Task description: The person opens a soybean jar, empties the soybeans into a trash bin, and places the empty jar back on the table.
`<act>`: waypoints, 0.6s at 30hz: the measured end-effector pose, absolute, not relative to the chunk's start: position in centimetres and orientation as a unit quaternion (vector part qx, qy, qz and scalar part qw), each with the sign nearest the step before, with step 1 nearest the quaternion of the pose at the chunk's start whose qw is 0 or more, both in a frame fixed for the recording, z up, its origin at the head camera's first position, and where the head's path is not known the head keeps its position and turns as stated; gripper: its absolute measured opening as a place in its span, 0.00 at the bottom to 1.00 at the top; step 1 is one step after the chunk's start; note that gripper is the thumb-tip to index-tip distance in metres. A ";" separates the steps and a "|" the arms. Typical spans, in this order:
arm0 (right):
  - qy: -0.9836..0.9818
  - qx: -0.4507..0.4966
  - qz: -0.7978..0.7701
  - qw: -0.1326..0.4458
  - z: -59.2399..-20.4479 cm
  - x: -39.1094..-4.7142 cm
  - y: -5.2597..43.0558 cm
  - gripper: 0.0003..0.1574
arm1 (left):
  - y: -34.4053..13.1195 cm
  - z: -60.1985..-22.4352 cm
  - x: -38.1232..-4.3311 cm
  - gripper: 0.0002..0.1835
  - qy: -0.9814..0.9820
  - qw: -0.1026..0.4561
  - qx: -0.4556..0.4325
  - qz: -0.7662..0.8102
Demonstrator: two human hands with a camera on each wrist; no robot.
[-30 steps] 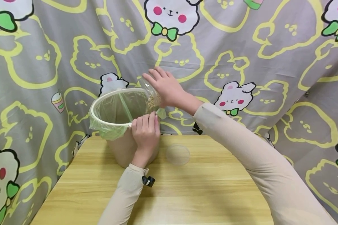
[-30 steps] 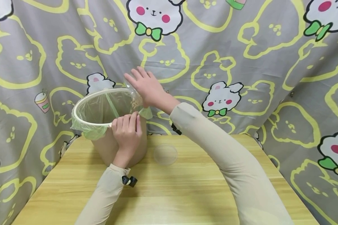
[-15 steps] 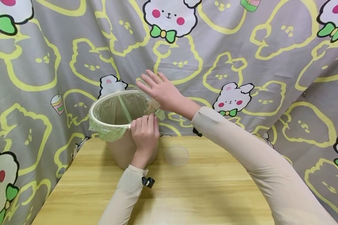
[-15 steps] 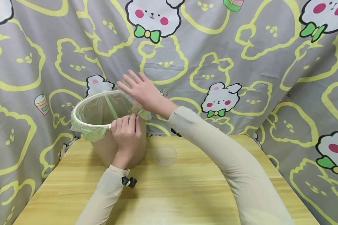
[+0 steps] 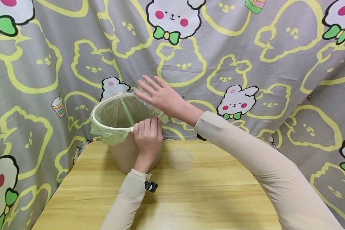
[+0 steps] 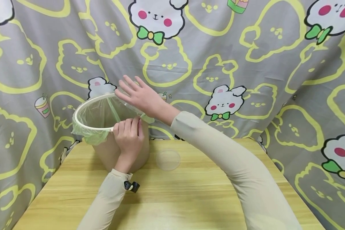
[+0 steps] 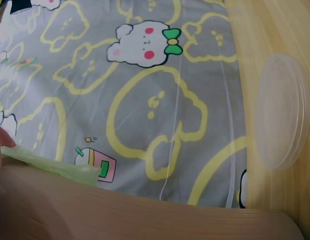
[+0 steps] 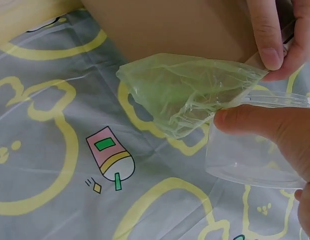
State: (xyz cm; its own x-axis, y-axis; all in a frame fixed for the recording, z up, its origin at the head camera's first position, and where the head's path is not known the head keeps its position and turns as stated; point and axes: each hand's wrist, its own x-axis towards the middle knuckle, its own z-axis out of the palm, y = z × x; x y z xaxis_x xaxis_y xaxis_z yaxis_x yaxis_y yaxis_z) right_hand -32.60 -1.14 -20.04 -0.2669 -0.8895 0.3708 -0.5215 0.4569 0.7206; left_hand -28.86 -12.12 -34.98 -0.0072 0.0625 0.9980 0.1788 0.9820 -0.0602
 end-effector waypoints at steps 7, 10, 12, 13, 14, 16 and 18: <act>-0.751 0.469 -0.248 0.394 -20.3 -32.5 -1.2 0.50 | -12.1 -35.0 -28.9 0.08 -0.709 0.699 -0.086 -0.040; -0.749 0.469 -0.244 0.400 -20.5 -32.6 -1.2 0.49 | -12.1 -35.1 -28.9 0.08 -0.710 0.698 -0.086 -0.040; -0.746 0.468 -0.243 0.405 -20.6 -32.6 -1.1 0.49 | -12.1 -35.1 -28.9 0.08 -0.710 0.698 -0.086 -0.040; -0.746 0.468 -0.243 0.407 -20.6 -32.6 -1.1 0.50 | -12.1 -35.1 -28.9 0.08 -0.710 0.698 -0.086 -0.039; -0.745 0.469 -0.242 0.407 -20.6 -32.6 -1.1 0.50 | -12.1 -35.1 -28.9 0.08 -0.710 0.698 -0.086 -0.039; -0.748 0.472 -0.240 0.401 -20.4 -32.6 -0.9 0.51 | -12.1 -35.1 -28.9 0.08 -0.709 0.699 -0.086 -0.039; -0.761 0.477 -0.219 0.380 -20.0 -32.6 -0.7 0.55 | -12.1 -35.1 -29.0 0.08 -0.708 0.700 -0.086 -0.040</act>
